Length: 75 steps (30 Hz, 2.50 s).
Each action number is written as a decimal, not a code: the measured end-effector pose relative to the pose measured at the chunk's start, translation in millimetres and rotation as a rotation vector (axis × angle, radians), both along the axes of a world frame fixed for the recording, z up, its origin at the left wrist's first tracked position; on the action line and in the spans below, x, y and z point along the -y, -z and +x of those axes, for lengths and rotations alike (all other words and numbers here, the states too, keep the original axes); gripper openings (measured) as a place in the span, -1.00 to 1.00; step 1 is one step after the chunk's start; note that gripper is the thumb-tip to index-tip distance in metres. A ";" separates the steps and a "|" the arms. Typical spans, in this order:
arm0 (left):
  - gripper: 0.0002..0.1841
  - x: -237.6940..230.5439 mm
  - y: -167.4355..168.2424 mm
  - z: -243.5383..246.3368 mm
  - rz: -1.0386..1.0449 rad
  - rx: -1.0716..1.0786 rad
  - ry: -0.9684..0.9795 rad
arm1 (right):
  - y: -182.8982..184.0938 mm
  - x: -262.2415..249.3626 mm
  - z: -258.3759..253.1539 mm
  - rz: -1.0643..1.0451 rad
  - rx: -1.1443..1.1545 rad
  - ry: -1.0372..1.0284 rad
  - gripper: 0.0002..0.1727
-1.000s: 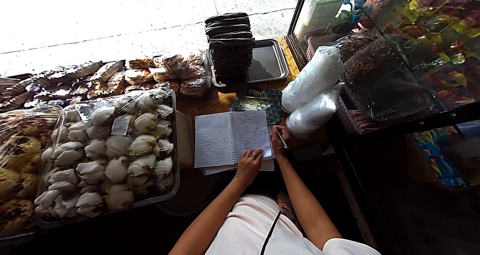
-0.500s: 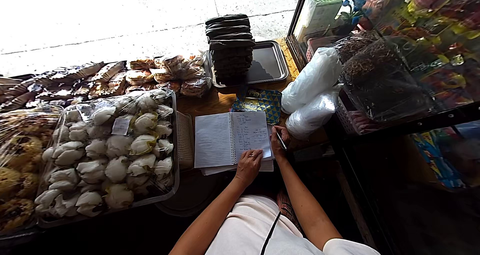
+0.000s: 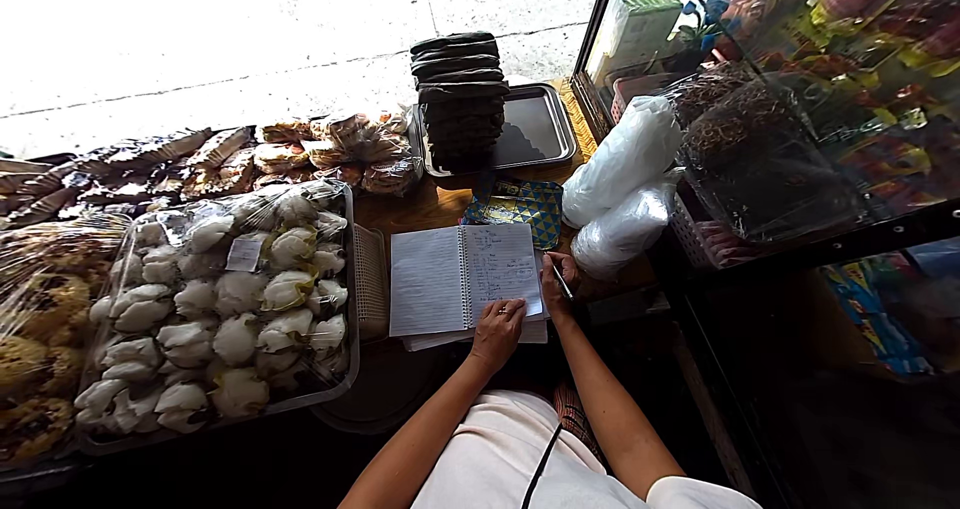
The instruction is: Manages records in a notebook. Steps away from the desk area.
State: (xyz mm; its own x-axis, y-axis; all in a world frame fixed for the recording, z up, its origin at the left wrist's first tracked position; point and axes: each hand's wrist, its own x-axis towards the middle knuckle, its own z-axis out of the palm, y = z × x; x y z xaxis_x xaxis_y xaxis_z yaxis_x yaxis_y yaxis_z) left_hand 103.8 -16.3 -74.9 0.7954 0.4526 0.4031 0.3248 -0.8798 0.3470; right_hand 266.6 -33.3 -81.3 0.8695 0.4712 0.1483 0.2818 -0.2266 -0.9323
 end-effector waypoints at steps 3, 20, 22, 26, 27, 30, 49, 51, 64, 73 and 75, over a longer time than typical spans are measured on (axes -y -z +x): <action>-0.76 -0.2 1.2 0.4 0.008 0.004 -0.001 | -1.9 -0.1 -0.1 -0.008 -0.001 0.000 -0.77; -0.76 0.0 -0.3 -0.9 -0.006 0.003 0.001 | 2.2 -0.3 0.9 0.018 0.002 -0.013 -0.76; -0.76 0.2 -0.1 -0.9 -0.005 0.007 0.000 | 2.2 -0.1 0.6 0.017 -0.004 -0.012 -0.76; -0.76 -0.3 1.3 -0.8 -0.005 0.010 0.001 | 1.7 -0.7 0.3 0.015 -0.006 -0.007 -0.77; -0.76 -0.3 1.7 -0.7 -0.004 0.013 0.001 | 1.6 -0.7 0.2 0.015 -0.007 -0.007 -0.77; -0.76 -0.5 3.0 -0.7 0.008 0.019 -0.003 | 2.9 -1.1 0.4 0.016 0.015 -0.003 -0.78; -0.71 -3.9 2.4 3.2 0.117 -0.004 0.020 | -0.8 -0.2 0.1 0.026 -0.019 -0.003 -0.77; -0.71 -4.7 2.4 3.6 0.114 0.000 0.026 | -0.5 0.0 0.3 0.030 -0.027 0.001 -0.77; -0.79 -2.0 -6.5 2.2 -0.262 0.101 -0.025 | -2.3 -0.5 -0.2 -0.009 -0.019 -0.006 -0.77; -0.82 -1.4 -6.3 3.5 -0.243 0.082 -0.030 | -1.8 -0.6 -0.1 -0.005 -0.013 -0.010 -0.77; -0.81 -1.2 -4.9 2.8 -0.217 0.080 -0.023 | -0.6 -0.8 0.4 -0.005 0.001 -0.008 -0.77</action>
State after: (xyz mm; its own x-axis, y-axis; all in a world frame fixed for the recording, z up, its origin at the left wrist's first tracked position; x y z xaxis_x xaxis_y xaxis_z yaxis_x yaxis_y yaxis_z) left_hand 106.6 -15.2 -70.0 0.7532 0.5530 0.3561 0.3076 -0.7747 0.5524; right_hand 267.1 -32.5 -80.7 0.8654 0.4791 0.1469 0.2848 -0.2291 -0.9308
